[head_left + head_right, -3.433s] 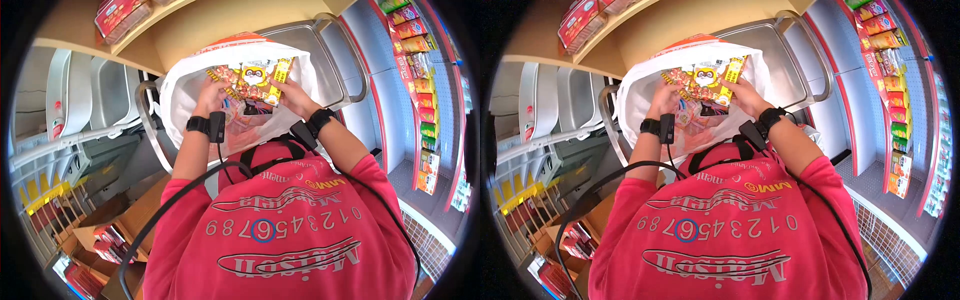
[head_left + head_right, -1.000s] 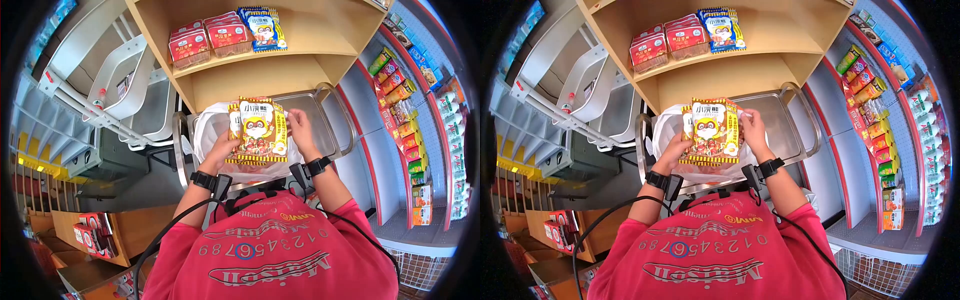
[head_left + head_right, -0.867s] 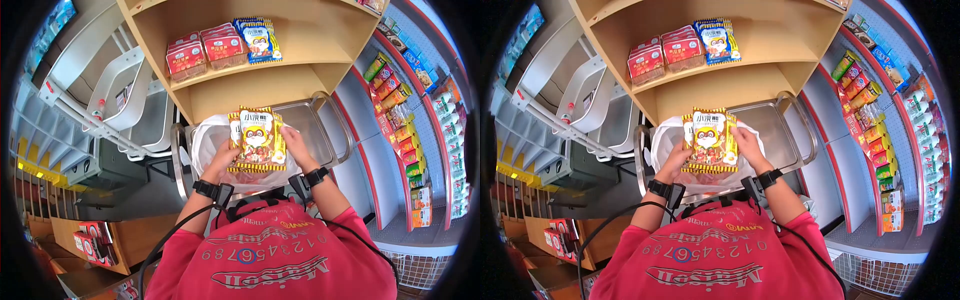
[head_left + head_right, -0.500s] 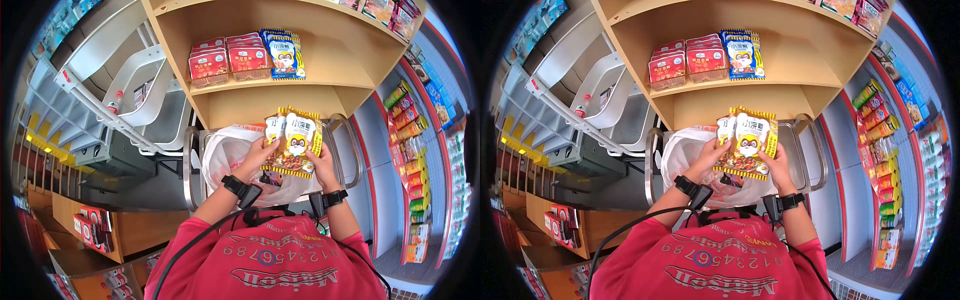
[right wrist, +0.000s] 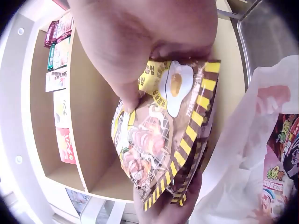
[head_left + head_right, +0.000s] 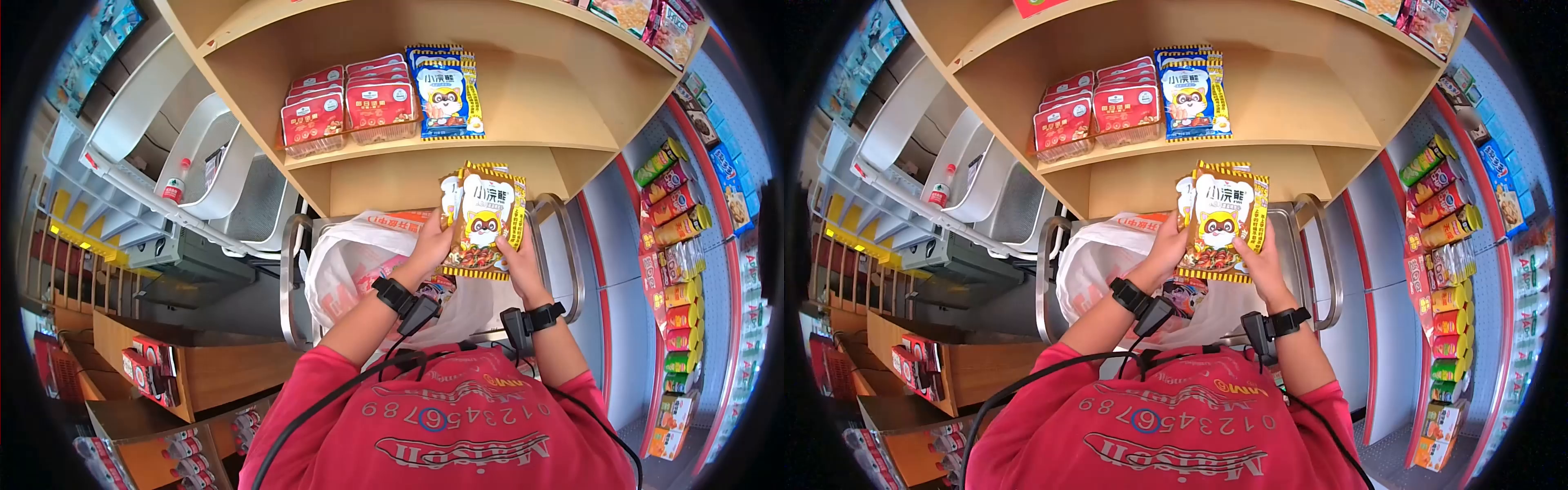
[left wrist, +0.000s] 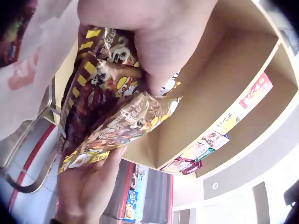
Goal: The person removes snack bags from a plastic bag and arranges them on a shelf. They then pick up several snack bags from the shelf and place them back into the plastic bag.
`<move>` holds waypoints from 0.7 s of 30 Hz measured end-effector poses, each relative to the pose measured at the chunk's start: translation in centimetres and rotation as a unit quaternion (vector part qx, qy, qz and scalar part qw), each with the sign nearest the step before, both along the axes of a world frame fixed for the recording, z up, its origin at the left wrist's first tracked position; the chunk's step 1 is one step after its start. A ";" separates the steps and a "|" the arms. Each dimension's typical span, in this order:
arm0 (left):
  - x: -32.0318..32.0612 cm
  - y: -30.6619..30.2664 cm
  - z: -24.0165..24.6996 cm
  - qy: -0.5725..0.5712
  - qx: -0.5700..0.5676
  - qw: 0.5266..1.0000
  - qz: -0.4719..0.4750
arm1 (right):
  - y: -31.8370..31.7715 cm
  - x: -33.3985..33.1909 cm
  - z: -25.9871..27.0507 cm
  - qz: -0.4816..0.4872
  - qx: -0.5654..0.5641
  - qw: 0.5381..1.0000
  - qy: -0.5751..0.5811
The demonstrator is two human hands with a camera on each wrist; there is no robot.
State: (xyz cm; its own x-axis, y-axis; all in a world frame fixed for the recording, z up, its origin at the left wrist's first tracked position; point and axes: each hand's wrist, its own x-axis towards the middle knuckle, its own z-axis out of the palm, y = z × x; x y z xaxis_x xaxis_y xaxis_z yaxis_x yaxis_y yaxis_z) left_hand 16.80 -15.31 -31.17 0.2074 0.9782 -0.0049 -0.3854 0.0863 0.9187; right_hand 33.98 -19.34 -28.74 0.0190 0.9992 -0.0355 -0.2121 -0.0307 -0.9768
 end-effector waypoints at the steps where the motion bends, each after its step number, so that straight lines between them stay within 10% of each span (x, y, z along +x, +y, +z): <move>1: 0.4 0.7 0.4 0.020 0.027 0.999 -0.007 | 0.8 0.6 -0.2 0.020 -0.001 1.000 0.014; 21: 10.7 15.7 7.3 0.312 0.221 0.923 0.043 | 23.9 11.1 5.0 0.010 0.072 0.995 0.075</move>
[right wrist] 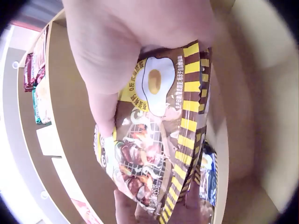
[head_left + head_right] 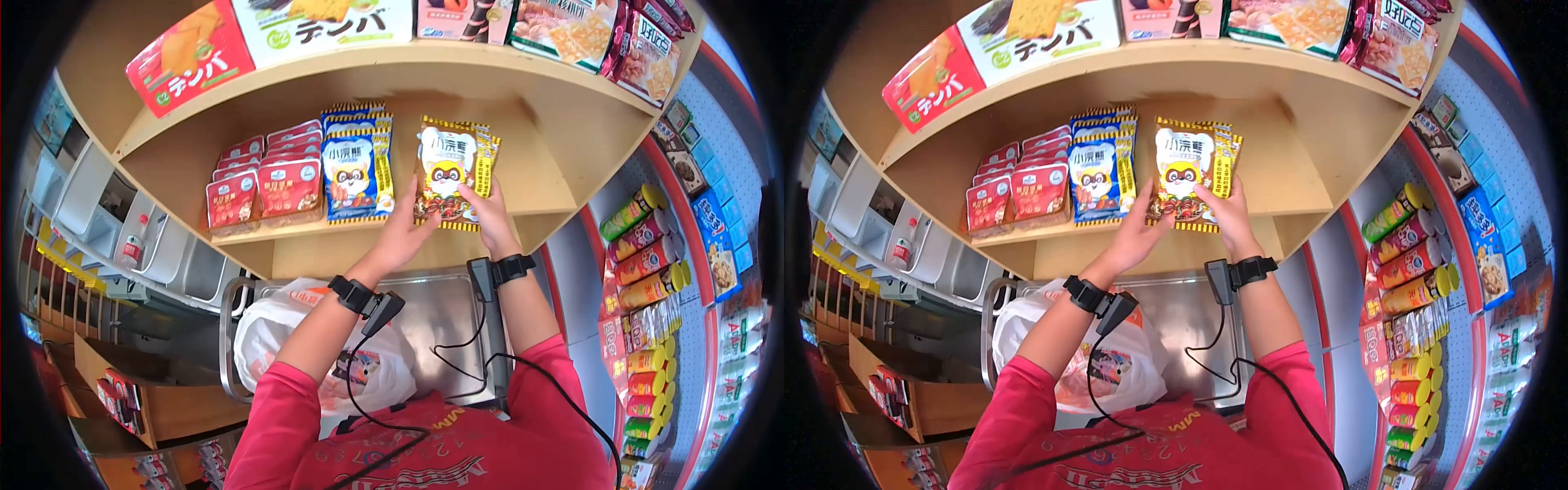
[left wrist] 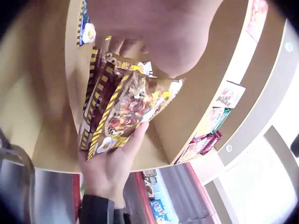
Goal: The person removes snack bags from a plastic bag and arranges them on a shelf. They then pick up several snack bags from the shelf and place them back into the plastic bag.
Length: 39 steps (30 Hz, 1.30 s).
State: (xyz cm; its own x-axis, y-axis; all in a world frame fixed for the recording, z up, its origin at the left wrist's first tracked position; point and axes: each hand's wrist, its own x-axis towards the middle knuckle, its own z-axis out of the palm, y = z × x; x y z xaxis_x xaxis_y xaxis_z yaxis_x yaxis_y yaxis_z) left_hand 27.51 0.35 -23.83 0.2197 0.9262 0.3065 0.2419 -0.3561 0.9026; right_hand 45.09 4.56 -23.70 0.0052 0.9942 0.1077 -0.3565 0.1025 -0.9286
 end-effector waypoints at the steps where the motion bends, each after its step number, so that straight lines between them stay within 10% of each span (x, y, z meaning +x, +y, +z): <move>1: 0.1 0.7 0.3 0.003 -0.002 1.000 0.005 | 1.2 0.0 -0.1 -0.002 -0.004 1.000 -0.012; 11: 1.1 5.2 -2.5 0.075 0.027 0.990 0.114 | 7.3 -0.5 -1.6 0.026 0.061 0.991 -0.115; 15: 1.3 5.2 -2.3 0.082 0.043 0.990 0.110 | 7.9 0.2 -3.1 -0.029 0.233 0.923 -0.305; 34: 2.7 2.5 -1.6 0.499 0.195 0.801 0.268 | 6.9 -0.9 -2.7 0.056 0.081 0.993 -0.062; 39: 1.9 2.6 -2.4 0.463 0.195 0.827 0.252 | 7.6 -1.6 -4.5 0.005 0.157 0.957 -0.245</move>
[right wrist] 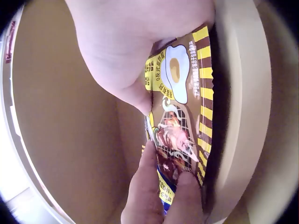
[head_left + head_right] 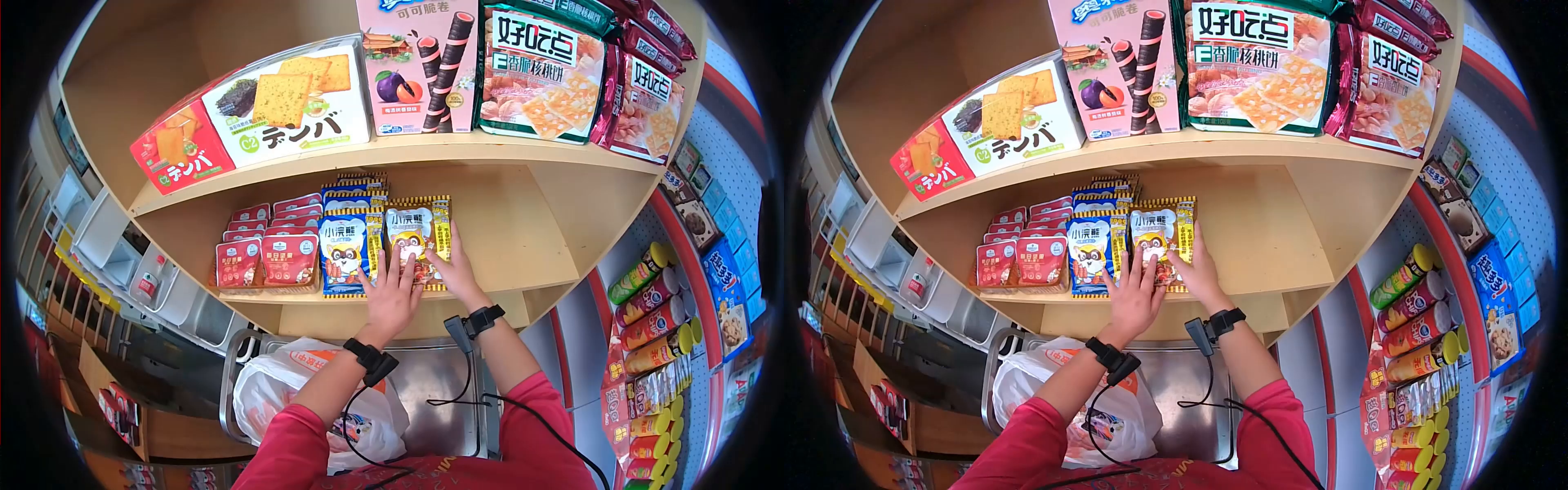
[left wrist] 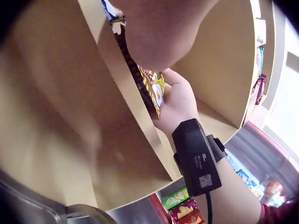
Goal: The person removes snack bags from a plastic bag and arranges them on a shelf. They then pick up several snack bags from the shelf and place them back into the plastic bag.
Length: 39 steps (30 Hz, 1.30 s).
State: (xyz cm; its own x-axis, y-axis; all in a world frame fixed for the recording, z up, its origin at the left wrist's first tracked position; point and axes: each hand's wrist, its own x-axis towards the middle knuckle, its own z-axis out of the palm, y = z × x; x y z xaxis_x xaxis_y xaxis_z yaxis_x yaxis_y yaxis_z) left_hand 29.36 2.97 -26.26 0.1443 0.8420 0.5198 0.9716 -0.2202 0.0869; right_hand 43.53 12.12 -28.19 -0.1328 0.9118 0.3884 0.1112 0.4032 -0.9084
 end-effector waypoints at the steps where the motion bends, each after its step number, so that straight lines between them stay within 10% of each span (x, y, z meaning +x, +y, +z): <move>1: -0.1 0.0 -0.1 -0.002 0.000 1.000 -0.004 | -0.5 -0.1 0.6 -0.015 0.009 0.999 -0.028; 6: -0.5 -0.1 -0.4 0.008 0.004 1.000 -0.005 | -1.0 -0.4 0.6 -0.131 0.112 0.975 -0.143; 12: -0.6 -0.2 -0.5 0.005 0.008 1.000 -0.001 | -1.4 0.0 1.2 -0.034 0.005 0.997 -0.076; 39: -1.1 -1.1 -0.1 0.003 0.002 1.000 -0.001 | -0.7 -0.2 -0.9 -0.171 0.073 0.981 0.051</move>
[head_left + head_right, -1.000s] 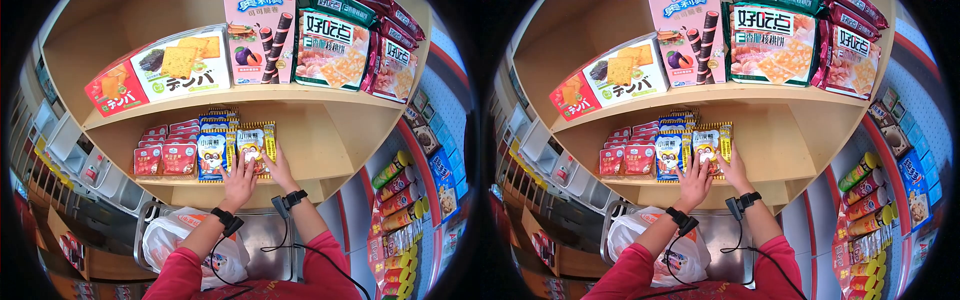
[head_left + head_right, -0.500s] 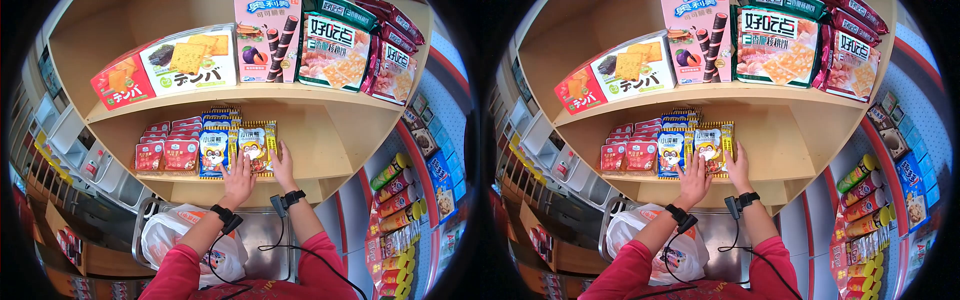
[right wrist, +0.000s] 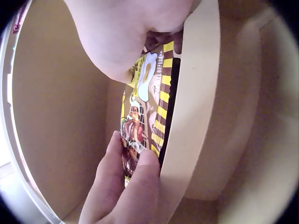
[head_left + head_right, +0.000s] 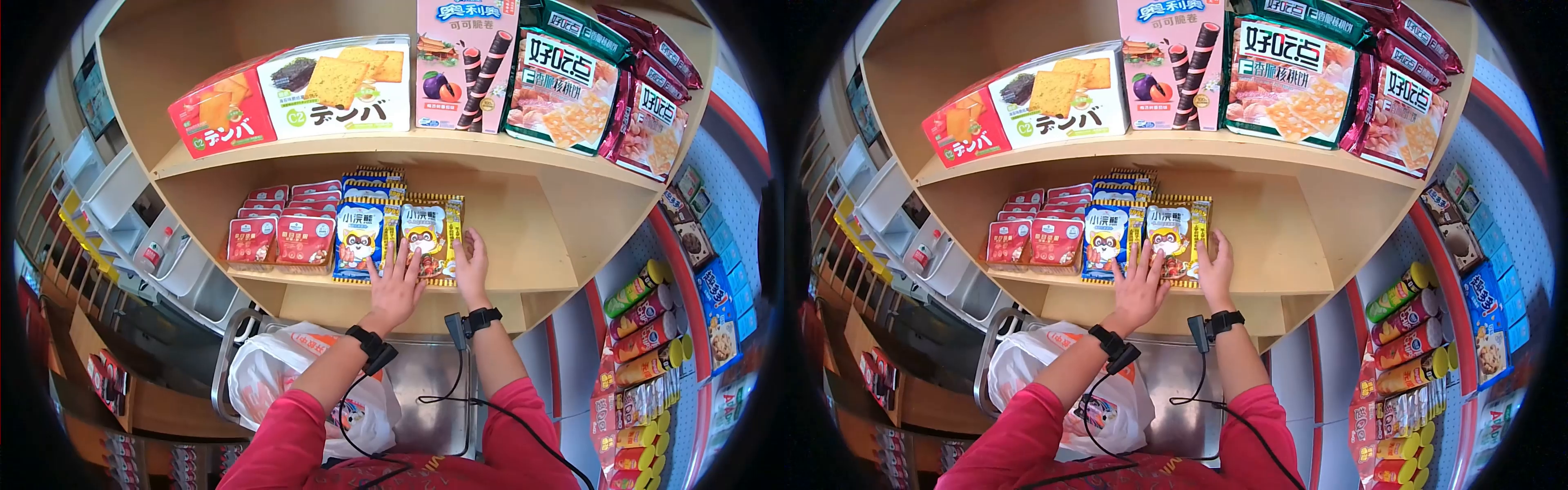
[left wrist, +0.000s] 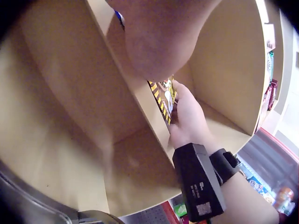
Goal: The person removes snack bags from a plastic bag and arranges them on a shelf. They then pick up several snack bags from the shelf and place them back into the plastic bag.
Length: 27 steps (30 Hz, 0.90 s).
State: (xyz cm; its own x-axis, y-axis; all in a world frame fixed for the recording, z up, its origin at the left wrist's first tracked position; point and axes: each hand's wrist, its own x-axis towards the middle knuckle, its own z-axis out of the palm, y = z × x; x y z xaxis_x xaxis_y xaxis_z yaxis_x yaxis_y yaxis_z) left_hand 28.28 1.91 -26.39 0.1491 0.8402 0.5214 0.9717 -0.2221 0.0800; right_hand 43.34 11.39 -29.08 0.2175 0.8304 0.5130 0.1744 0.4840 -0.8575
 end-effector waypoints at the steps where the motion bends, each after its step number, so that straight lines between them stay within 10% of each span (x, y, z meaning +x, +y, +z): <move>1: -0.2 -0.3 0.0 -0.005 0.004 1.000 -0.006 | 0.0 0.1 -0.1 -0.005 0.005 1.000 0.008; 11: -4.7 -6.0 -1.0 0.042 -0.032 0.998 -0.039 | -1.3 -0.3 1.2 -0.067 0.059 0.990 -0.107; 27: -0.5 -2.2 -2.1 0.089 -0.049 0.990 -0.097 | 1.1 1.0 -0.7 0.076 -0.051 0.993 0.080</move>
State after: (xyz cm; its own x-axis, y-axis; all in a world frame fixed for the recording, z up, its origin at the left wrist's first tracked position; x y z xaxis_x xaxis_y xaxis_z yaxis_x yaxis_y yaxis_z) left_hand 27.75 -0.27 -28.49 0.3960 0.8312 0.3903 0.9117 -0.4066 -0.0591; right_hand 44.32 12.50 -29.82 0.1580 0.9054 0.3941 -0.0360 0.4042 -0.9140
